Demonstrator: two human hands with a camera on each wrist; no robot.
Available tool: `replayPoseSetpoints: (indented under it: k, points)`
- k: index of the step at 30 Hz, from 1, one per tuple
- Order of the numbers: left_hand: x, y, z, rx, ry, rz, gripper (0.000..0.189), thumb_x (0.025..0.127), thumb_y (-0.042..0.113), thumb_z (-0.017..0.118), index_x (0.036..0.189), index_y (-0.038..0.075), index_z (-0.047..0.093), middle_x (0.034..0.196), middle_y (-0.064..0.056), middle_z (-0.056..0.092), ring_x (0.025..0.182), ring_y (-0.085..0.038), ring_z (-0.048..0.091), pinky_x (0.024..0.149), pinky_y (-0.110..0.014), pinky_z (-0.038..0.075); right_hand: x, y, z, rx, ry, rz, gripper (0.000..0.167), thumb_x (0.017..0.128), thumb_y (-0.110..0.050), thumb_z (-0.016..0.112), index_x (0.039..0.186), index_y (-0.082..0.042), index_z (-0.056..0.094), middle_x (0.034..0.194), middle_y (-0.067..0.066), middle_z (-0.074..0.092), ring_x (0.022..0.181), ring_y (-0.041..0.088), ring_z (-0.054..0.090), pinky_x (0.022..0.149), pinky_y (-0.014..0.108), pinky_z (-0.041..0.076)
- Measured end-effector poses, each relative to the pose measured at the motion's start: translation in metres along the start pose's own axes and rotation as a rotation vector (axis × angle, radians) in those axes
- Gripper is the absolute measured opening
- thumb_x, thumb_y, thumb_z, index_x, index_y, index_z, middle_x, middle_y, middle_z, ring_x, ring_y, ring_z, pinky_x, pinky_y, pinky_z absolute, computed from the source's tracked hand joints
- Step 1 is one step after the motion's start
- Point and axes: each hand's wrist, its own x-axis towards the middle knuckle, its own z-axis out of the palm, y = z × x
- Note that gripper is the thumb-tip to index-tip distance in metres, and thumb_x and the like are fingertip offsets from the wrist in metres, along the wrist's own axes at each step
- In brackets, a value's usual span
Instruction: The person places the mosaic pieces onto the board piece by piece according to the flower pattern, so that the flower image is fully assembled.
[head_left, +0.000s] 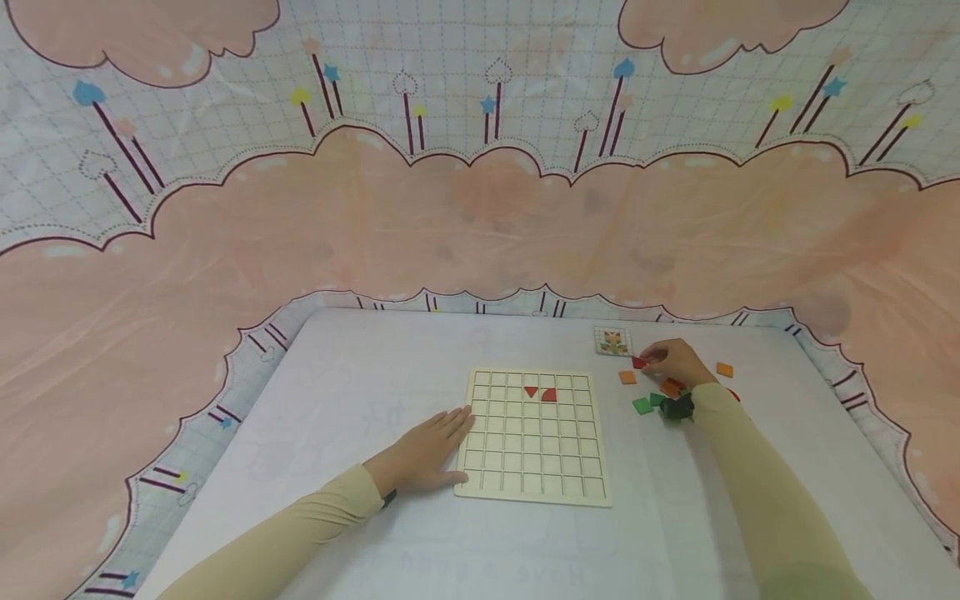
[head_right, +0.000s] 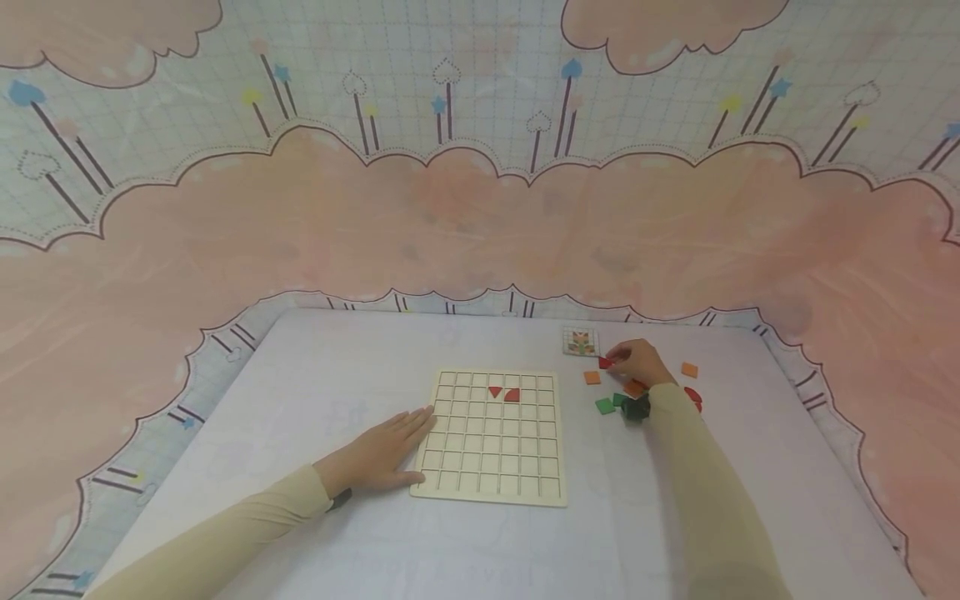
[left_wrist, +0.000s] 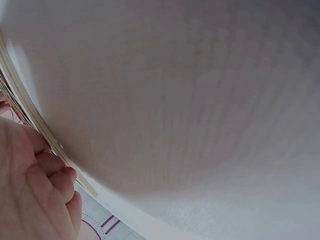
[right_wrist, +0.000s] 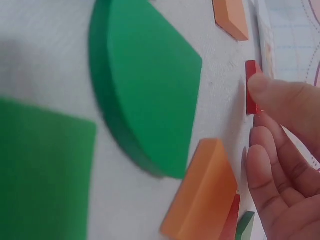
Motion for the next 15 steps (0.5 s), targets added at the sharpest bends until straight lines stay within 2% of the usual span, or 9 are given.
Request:
replayPoseSetpoints:
  k: [15]
  points:
    - [-0.0012,0.0003,-0.0005,0.007,-0.001,0.001,0.085,0.091,0.059,0.044,0.148,0.000,0.021,0.157,-0.016,0.019,0.145,-0.026,0.021,0.119,-0.037,0.023,0.0044,-0.0047,0.0042,-0.045,0.007,0.040,0.038,0.082,-0.021,0.072,0.112,0.001,0.065,0.104,0.018,0.064,0.085,0.023,0.051,0.071,0.025,0.045]
